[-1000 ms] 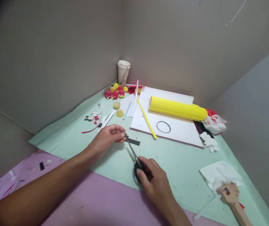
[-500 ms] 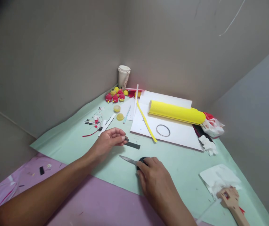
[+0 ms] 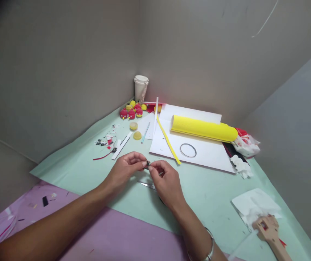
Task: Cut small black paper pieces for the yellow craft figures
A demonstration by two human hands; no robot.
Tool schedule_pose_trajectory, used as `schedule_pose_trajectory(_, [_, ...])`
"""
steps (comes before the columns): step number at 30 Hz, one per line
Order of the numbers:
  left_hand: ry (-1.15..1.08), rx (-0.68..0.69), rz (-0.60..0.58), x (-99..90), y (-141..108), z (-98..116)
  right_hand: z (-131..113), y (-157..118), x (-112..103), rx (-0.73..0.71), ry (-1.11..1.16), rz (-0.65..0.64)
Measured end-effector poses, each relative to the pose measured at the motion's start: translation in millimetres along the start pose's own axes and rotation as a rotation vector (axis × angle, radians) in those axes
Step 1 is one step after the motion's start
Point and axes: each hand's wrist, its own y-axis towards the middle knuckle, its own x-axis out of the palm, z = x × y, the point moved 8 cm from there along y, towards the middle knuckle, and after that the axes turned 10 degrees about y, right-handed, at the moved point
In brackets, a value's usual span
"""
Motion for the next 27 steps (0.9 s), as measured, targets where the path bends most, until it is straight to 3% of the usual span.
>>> schedule_pose_trajectory(14, [0.071,-0.015,0.017,5.2,-2,-3,12,2,-5,0.071,0.126,0.043])
schedule_pose_trajectory(22, [0.118,-0.016,-0.119,14.5,-3,1,4,2,-7,0.079,0.097,-0.024])
schedule_pose_trajectory(27, [0.165,-0.002,-0.123,15.3,-2,-1,4,1,-3,0.074,0.076,-0.065])
